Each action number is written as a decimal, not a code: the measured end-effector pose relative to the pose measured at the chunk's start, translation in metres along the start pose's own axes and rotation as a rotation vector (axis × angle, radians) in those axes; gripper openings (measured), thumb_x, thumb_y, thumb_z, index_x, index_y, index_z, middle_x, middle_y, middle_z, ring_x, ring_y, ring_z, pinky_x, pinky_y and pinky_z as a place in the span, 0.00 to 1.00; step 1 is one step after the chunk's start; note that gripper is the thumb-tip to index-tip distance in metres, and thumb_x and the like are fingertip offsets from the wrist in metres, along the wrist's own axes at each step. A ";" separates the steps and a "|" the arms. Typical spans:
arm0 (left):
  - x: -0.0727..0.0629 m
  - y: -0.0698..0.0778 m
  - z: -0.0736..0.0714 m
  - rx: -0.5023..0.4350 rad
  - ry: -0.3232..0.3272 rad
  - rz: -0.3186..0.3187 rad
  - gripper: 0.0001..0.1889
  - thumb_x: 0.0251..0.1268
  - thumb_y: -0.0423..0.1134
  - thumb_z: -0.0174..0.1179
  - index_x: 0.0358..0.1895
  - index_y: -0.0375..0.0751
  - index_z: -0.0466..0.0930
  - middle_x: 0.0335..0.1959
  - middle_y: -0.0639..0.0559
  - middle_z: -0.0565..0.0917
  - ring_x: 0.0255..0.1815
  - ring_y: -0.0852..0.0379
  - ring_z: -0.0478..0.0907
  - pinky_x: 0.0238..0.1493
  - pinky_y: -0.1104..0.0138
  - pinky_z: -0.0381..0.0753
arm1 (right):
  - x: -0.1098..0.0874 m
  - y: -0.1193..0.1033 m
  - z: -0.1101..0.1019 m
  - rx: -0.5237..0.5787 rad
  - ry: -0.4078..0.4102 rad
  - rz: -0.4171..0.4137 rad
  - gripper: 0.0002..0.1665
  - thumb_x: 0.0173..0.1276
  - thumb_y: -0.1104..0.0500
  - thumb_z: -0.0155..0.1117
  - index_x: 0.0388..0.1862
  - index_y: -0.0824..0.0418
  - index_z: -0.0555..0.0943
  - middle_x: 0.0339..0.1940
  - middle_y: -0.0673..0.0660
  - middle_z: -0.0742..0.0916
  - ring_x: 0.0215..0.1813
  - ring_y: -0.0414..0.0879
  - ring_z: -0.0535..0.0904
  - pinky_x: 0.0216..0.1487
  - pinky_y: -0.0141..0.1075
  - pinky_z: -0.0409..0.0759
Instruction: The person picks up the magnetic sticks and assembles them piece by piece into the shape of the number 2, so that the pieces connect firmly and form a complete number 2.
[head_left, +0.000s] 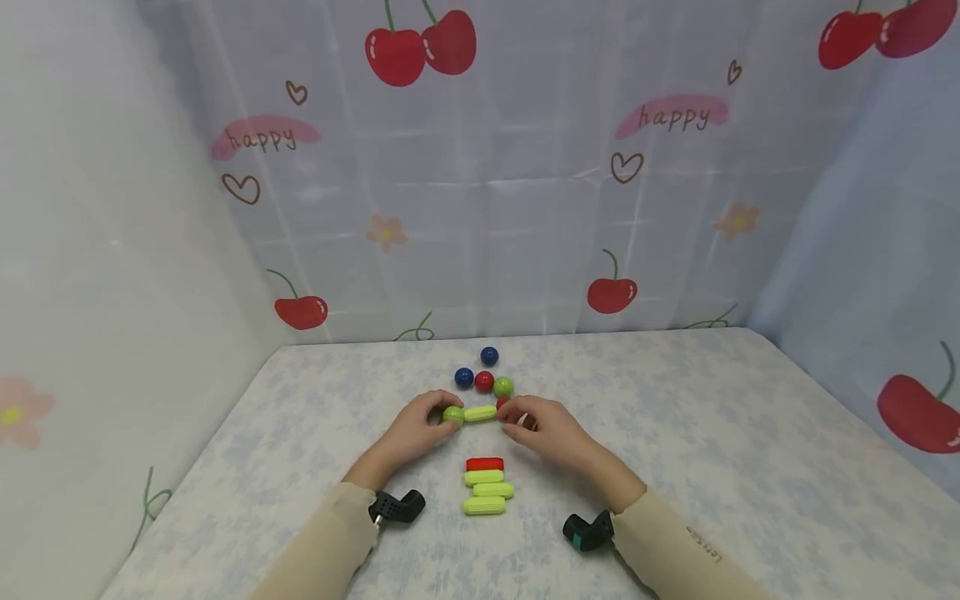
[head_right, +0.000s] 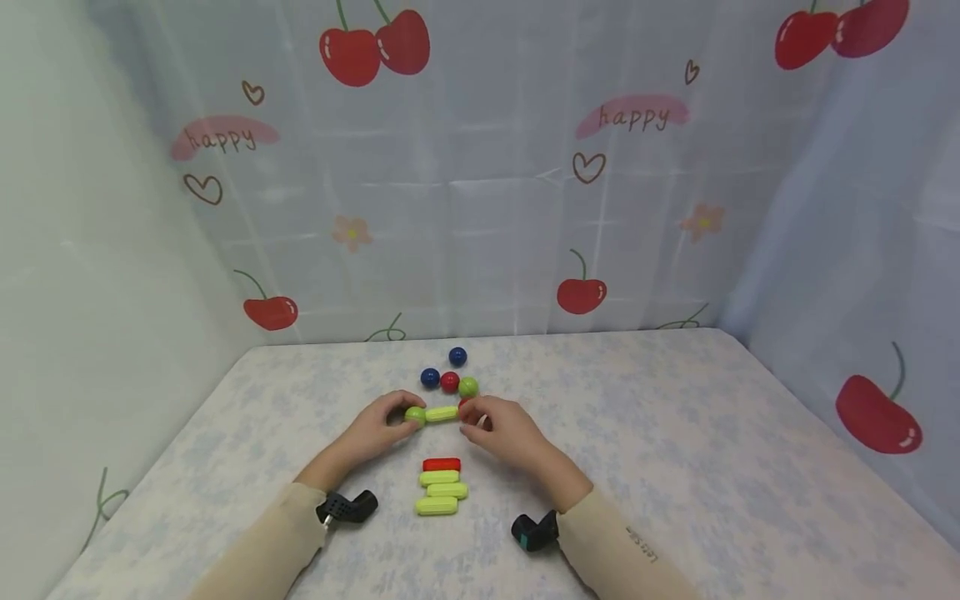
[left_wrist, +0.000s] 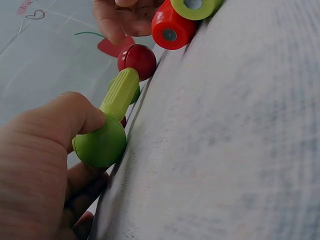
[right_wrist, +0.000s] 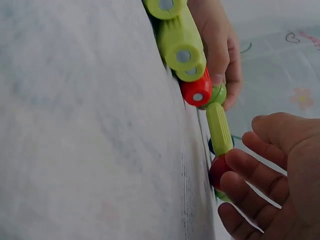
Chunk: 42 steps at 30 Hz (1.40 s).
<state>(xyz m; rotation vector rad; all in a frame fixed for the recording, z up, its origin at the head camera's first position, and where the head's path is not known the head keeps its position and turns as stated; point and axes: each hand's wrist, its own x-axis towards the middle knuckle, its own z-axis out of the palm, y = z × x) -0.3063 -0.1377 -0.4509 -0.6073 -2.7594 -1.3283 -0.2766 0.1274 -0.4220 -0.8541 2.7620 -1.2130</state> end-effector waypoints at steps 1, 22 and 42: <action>0.000 0.000 0.000 0.001 0.000 0.003 0.11 0.68 0.40 0.65 0.52 0.53 0.82 0.49 0.58 0.82 0.51 0.57 0.75 0.61 0.54 0.72 | 0.000 -0.002 0.001 -0.001 -0.018 -0.010 0.13 0.72 0.56 0.65 0.53 0.56 0.83 0.42 0.49 0.86 0.37 0.42 0.79 0.40 0.33 0.78; 0.000 0.002 -0.001 0.027 0.013 0.020 0.11 0.67 0.40 0.65 0.51 0.50 0.82 0.48 0.57 0.83 0.52 0.57 0.76 0.61 0.54 0.73 | -0.004 0.007 0.020 0.035 -0.133 -0.047 0.13 0.67 0.49 0.71 0.50 0.46 0.85 0.33 0.41 0.83 0.29 0.38 0.74 0.33 0.33 0.74; 0.001 0.002 -0.001 0.015 0.017 0.021 0.12 0.67 0.39 0.65 0.52 0.50 0.82 0.49 0.56 0.83 0.54 0.55 0.77 0.63 0.52 0.72 | -0.003 0.008 0.019 -0.014 -0.120 -0.069 0.09 0.68 0.53 0.70 0.46 0.44 0.86 0.30 0.41 0.80 0.30 0.36 0.72 0.33 0.31 0.72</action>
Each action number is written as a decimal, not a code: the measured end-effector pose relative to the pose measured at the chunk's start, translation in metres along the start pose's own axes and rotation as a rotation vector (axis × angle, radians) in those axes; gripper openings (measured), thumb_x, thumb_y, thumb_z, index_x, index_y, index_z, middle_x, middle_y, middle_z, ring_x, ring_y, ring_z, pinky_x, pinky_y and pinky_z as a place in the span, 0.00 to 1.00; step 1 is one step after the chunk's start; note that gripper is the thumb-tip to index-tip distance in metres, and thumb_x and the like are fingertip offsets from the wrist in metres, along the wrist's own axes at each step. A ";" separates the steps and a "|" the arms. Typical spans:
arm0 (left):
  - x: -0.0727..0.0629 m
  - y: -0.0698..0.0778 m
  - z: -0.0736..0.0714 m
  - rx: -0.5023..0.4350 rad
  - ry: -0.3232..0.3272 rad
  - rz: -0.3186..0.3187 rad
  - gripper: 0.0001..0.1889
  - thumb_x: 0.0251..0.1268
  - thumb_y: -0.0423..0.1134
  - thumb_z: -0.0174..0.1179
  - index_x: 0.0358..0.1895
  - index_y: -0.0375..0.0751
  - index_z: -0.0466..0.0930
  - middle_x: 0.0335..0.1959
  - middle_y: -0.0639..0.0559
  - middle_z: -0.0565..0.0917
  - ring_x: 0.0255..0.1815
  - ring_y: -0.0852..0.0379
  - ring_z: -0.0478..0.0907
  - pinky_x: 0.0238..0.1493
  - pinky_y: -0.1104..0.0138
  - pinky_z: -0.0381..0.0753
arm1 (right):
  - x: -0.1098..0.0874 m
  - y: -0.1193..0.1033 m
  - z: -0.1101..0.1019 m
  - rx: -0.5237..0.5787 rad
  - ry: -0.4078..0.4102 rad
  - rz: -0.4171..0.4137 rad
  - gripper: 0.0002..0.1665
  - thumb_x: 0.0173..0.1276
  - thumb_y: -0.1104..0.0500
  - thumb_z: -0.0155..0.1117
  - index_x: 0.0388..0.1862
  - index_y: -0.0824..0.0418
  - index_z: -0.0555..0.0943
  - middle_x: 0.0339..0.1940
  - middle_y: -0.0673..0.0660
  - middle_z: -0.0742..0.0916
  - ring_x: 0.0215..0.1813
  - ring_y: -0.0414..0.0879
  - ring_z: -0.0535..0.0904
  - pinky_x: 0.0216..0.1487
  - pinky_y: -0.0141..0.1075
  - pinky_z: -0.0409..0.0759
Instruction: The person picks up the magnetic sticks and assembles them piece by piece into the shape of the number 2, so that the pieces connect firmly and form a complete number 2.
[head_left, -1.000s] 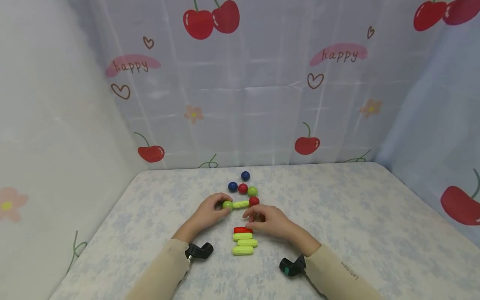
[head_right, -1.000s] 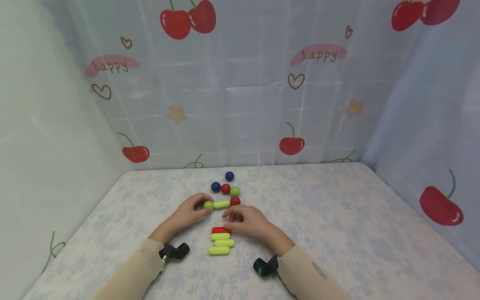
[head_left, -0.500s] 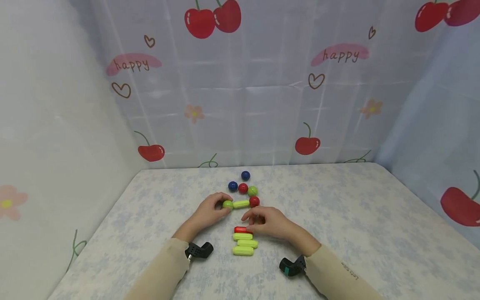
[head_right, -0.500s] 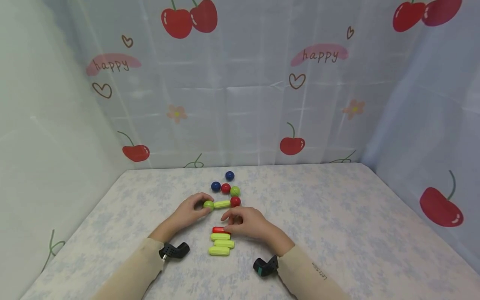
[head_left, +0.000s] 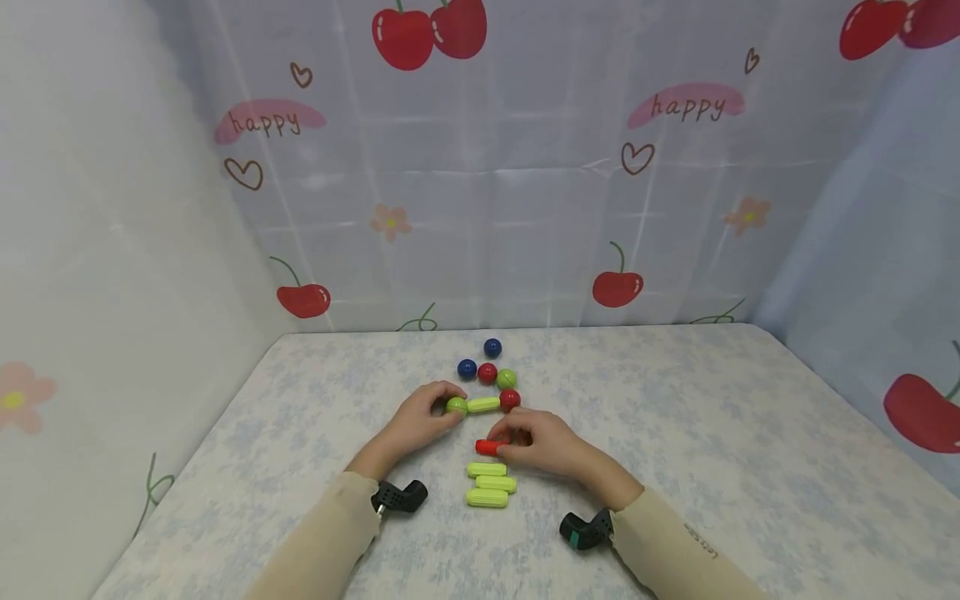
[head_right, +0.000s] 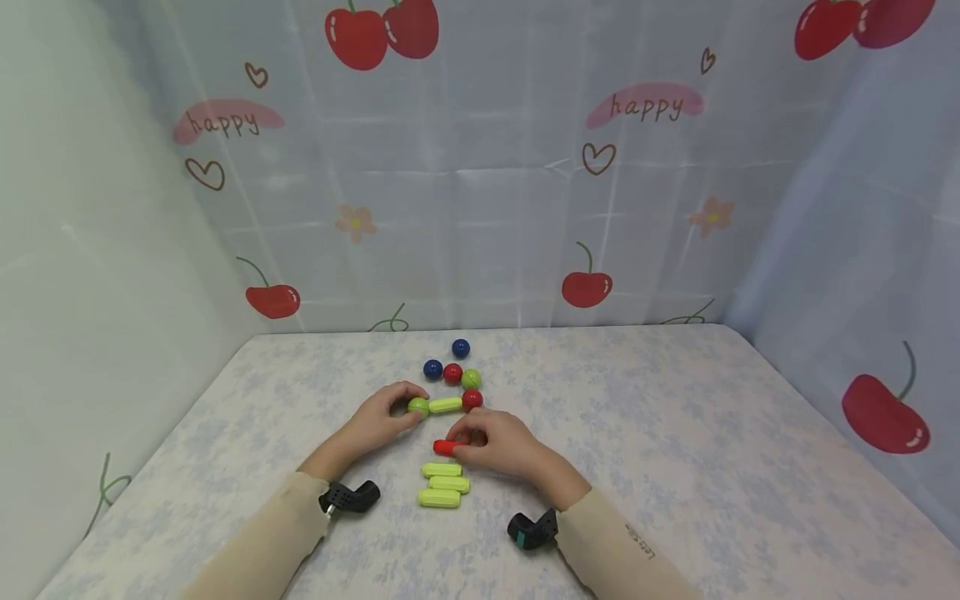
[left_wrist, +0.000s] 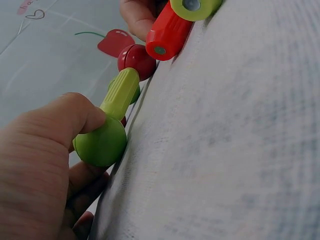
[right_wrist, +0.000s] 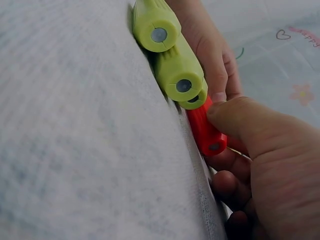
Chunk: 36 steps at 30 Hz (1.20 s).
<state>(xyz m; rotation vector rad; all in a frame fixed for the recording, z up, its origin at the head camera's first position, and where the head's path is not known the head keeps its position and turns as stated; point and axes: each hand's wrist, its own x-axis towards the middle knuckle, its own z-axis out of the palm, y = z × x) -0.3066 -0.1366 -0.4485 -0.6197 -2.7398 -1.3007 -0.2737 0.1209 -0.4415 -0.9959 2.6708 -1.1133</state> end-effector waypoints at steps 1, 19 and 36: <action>0.000 0.000 0.000 -0.003 -0.001 -0.005 0.12 0.67 0.39 0.66 0.52 0.50 0.82 0.49 0.56 0.83 0.54 0.55 0.77 0.64 0.53 0.72 | 0.000 0.000 0.000 -0.006 0.001 -0.005 0.09 0.68 0.54 0.70 0.46 0.45 0.86 0.30 0.41 0.80 0.30 0.36 0.72 0.33 0.31 0.72; 0.000 0.001 0.000 0.006 0.000 -0.023 0.12 0.67 0.40 0.66 0.52 0.51 0.82 0.49 0.57 0.83 0.56 0.56 0.76 0.65 0.53 0.71 | -0.001 0.002 0.000 -0.018 0.098 0.003 0.09 0.65 0.58 0.70 0.42 0.48 0.80 0.28 0.44 0.77 0.28 0.37 0.71 0.31 0.31 0.72; -0.001 -0.001 0.000 -0.002 0.002 -0.035 0.12 0.65 0.40 0.67 0.50 0.50 0.82 0.49 0.57 0.82 0.54 0.57 0.77 0.63 0.55 0.72 | 0.001 0.004 -0.001 -0.154 0.432 0.210 0.12 0.57 0.61 0.71 0.38 0.53 0.78 0.29 0.48 0.78 0.28 0.42 0.71 0.29 0.34 0.70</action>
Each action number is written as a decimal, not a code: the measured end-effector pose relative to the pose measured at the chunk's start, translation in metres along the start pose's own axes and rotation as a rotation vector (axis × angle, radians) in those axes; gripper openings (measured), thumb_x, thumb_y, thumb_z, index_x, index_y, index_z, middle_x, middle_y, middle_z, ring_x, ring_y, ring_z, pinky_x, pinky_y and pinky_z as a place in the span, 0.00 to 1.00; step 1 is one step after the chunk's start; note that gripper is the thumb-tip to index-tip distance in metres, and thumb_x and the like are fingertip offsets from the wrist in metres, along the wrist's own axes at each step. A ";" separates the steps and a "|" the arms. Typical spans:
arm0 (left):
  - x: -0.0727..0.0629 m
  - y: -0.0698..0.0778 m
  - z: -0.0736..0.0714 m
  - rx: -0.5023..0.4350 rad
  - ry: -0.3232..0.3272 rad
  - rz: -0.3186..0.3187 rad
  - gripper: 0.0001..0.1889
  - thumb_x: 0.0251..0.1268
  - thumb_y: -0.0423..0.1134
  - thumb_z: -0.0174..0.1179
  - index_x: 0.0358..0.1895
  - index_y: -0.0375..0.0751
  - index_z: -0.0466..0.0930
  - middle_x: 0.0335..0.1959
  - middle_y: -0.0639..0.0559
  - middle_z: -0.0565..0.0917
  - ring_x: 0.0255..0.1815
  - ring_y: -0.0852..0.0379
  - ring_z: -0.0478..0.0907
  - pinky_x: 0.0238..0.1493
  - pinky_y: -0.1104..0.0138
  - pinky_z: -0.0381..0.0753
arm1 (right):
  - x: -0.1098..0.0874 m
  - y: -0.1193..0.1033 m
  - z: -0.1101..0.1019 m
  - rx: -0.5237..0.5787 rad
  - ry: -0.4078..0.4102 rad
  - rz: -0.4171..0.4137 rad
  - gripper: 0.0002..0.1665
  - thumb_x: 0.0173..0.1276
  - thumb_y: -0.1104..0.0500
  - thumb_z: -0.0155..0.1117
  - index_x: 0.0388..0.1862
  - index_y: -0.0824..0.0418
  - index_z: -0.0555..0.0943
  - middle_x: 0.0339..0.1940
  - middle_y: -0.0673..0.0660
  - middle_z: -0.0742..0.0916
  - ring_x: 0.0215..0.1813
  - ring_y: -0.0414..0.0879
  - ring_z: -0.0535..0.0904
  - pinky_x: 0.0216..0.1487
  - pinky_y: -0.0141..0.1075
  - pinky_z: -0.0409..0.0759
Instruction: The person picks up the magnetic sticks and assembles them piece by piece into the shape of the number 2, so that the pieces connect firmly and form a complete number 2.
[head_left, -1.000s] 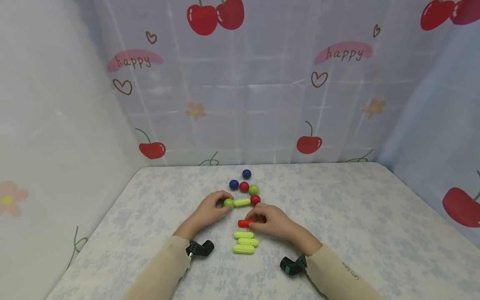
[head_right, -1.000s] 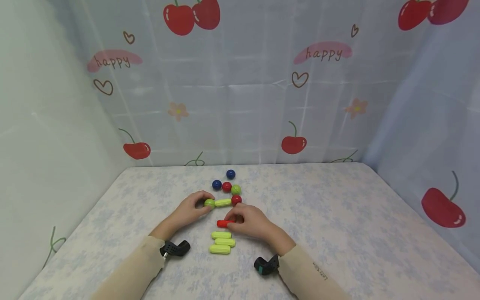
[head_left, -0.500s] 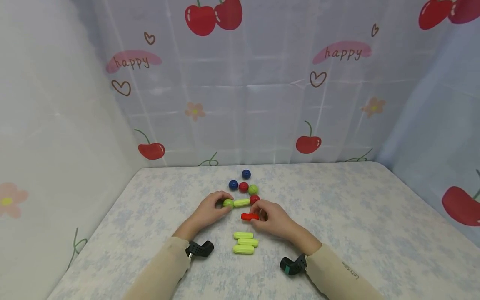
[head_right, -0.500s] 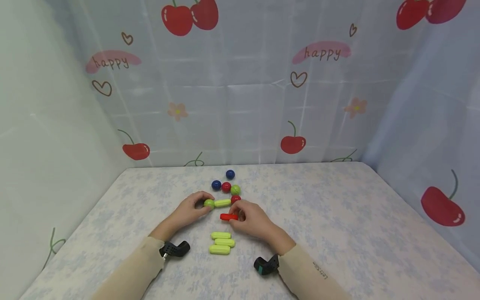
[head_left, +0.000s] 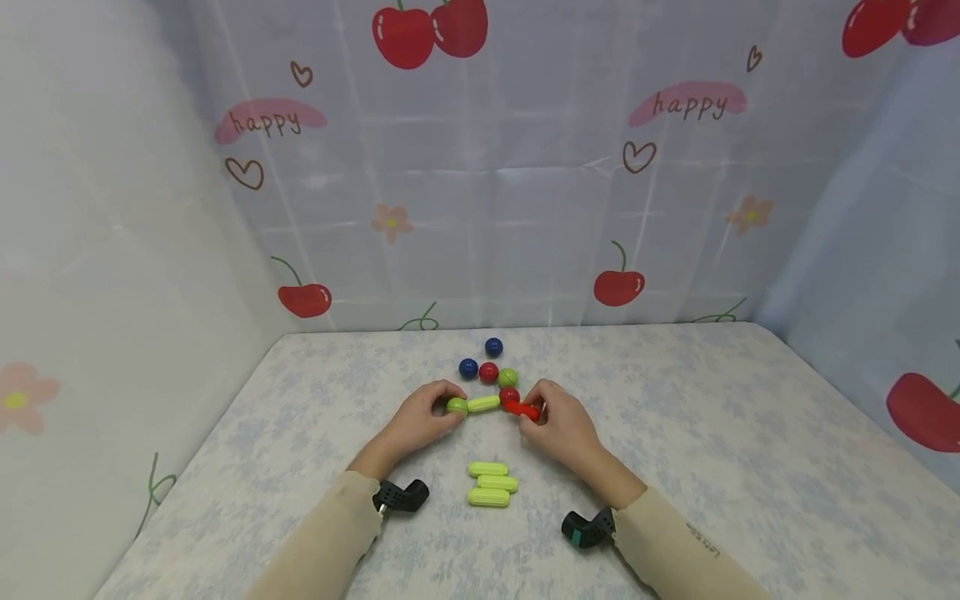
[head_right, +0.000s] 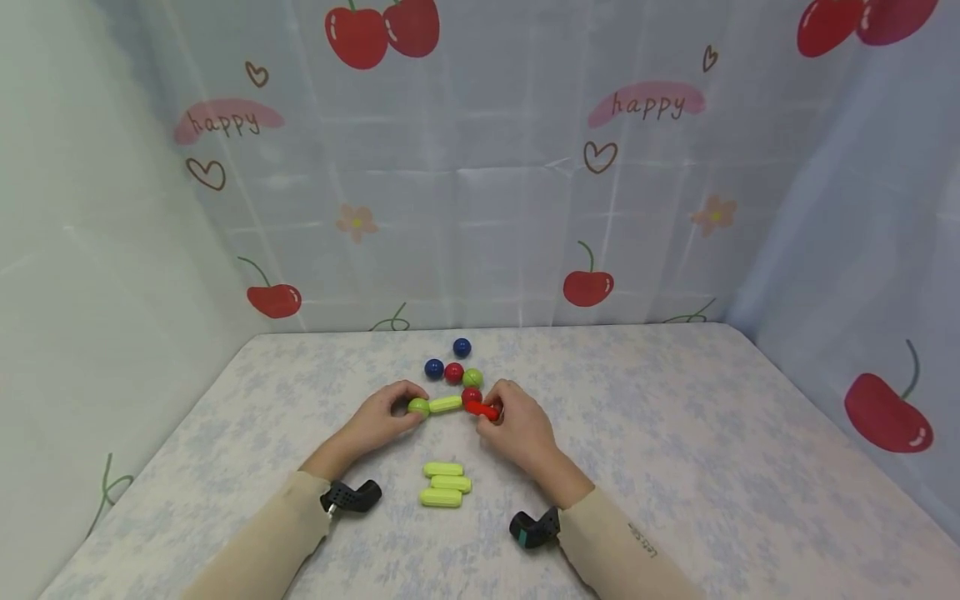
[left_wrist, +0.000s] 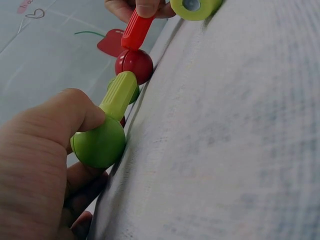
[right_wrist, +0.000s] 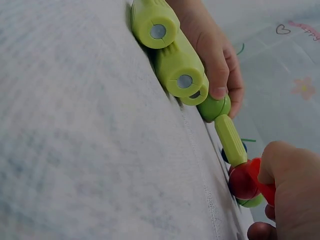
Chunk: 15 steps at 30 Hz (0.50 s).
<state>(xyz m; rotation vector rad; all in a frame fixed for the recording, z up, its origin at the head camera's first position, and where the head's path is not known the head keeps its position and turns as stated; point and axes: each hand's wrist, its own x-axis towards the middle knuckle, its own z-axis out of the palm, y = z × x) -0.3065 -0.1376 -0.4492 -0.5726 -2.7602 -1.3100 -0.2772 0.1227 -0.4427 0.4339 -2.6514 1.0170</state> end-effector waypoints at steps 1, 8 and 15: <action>0.000 0.000 0.000 -0.002 0.001 -0.001 0.12 0.65 0.40 0.67 0.50 0.50 0.82 0.49 0.57 0.82 0.54 0.57 0.77 0.63 0.55 0.72 | 0.001 0.000 0.000 -0.008 0.010 0.016 0.12 0.57 0.61 0.71 0.38 0.54 0.78 0.30 0.49 0.77 0.28 0.42 0.71 0.29 0.34 0.69; 0.001 0.001 0.000 0.000 0.000 -0.001 0.12 0.65 0.40 0.67 0.50 0.50 0.82 0.49 0.57 0.82 0.55 0.57 0.77 0.64 0.55 0.72 | 0.002 0.000 -0.001 -0.036 0.056 0.079 0.12 0.57 0.60 0.70 0.38 0.56 0.78 0.30 0.51 0.78 0.28 0.43 0.71 0.29 0.35 0.69; 0.000 0.001 0.001 0.004 0.002 0.006 0.11 0.66 0.40 0.66 0.50 0.49 0.82 0.49 0.57 0.82 0.54 0.57 0.77 0.62 0.54 0.73 | 0.001 0.001 -0.003 -0.019 0.052 0.074 0.11 0.59 0.61 0.69 0.39 0.56 0.78 0.31 0.51 0.80 0.29 0.43 0.71 0.31 0.35 0.70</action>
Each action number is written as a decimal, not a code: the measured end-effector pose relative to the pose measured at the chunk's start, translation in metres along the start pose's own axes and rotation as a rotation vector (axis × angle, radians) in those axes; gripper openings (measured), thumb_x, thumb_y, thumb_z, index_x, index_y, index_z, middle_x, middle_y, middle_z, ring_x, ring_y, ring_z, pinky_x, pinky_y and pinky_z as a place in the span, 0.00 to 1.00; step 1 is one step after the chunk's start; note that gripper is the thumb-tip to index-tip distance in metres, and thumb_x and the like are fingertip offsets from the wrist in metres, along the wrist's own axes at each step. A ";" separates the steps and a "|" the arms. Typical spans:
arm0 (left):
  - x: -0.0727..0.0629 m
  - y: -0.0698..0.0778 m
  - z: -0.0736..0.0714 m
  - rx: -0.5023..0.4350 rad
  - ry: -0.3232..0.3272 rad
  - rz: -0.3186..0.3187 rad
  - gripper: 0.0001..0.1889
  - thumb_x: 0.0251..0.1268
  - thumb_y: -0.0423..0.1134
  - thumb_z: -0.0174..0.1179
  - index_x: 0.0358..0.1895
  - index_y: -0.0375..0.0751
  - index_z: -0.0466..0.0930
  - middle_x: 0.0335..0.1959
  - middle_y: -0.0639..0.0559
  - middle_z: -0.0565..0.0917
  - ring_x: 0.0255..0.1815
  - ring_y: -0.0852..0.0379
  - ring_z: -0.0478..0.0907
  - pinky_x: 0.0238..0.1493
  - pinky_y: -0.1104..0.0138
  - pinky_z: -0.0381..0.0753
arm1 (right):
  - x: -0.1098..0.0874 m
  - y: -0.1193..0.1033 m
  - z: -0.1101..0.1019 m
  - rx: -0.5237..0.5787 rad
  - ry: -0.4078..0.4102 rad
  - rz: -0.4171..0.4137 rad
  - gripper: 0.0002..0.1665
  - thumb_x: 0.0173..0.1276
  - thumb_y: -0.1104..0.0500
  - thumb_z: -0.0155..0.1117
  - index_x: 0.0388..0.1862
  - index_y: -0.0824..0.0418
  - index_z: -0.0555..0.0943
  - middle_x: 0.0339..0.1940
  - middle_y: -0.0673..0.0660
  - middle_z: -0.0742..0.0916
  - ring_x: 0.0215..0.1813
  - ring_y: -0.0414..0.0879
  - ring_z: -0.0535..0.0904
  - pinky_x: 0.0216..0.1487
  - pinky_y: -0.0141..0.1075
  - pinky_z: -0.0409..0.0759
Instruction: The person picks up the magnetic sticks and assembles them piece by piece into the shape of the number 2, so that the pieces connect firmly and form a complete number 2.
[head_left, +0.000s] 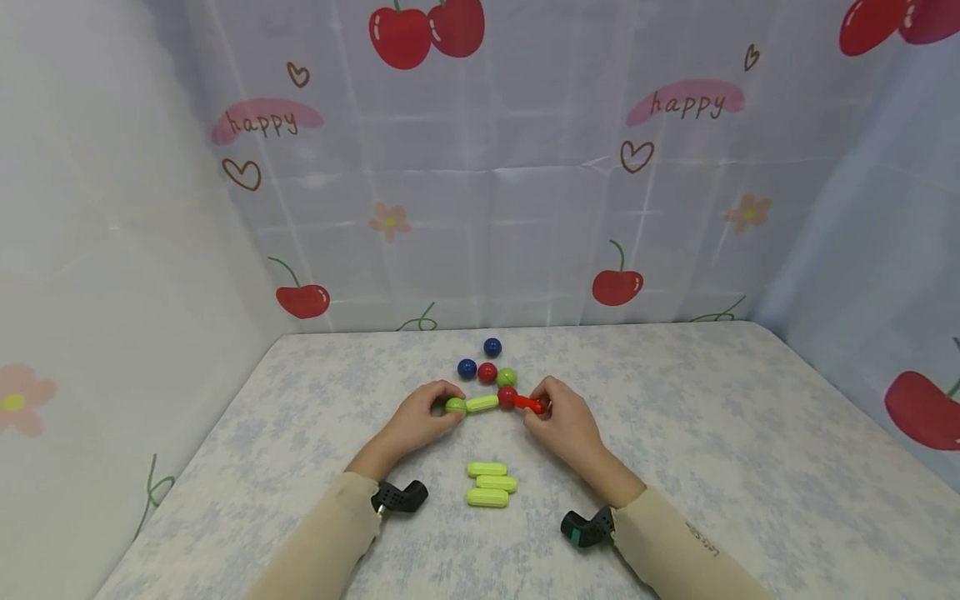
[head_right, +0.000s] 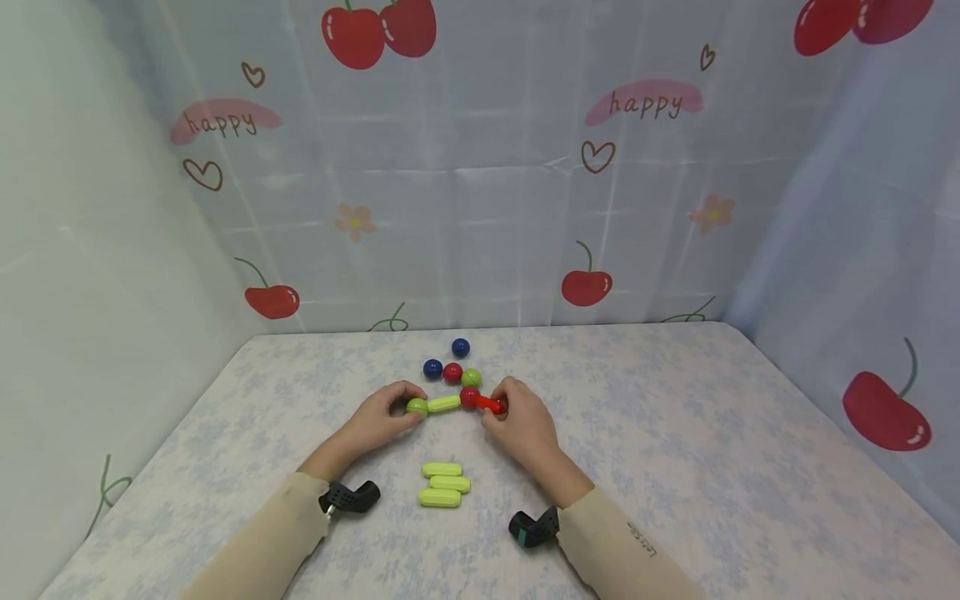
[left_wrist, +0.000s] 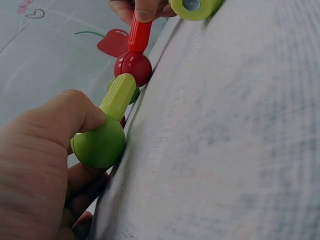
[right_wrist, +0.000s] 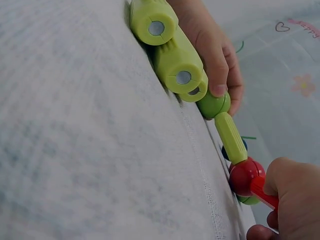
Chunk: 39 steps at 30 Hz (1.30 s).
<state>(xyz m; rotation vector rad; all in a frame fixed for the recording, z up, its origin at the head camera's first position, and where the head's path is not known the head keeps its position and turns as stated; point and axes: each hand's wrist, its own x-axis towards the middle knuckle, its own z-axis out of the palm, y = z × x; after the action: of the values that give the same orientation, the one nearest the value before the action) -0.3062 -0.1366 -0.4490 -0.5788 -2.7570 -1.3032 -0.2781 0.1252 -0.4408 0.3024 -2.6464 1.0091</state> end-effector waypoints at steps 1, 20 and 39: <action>0.000 0.000 0.000 0.002 0.001 0.004 0.11 0.66 0.40 0.66 0.50 0.49 0.82 0.49 0.56 0.82 0.54 0.56 0.77 0.62 0.54 0.73 | 0.000 0.000 0.000 0.001 -0.001 -0.003 0.11 0.59 0.61 0.69 0.39 0.55 0.78 0.31 0.51 0.80 0.29 0.42 0.71 0.31 0.35 0.71; 0.000 -0.001 0.000 -0.007 -0.010 0.004 0.11 0.66 0.41 0.65 0.50 0.50 0.82 0.48 0.57 0.82 0.53 0.57 0.77 0.61 0.54 0.73 | -0.001 0.005 0.004 0.039 -0.081 -0.146 0.19 0.61 0.57 0.76 0.45 0.52 0.76 0.30 0.45 0.81 0.27 0.37 0.72 0.29 0.31 0.71; 0.001 -0.002 0.000 0.022 -0.004 0.026 0.11 0.67 0.40 0.64 0.52 0.48 0.82 0.48 0.57 0.82 0.52 0.57 0.76 0.61 0.55 0.74 | -0.001 0.002 0.003 0.069 -0.126 -0.177 0.21 0.60 0.57 0.77 0.46 0.52 0.75 0.30 0.45 0.79 0.27 0.38 0.71 0.29 0.30 0.71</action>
<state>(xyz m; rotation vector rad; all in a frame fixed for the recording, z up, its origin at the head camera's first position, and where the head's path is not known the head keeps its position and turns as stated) -0.3083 -0.1374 -0.4498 -0.6145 -2.7537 -1.2663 -0.2779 0.1248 -0.4445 0.6231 -2.6411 1.0559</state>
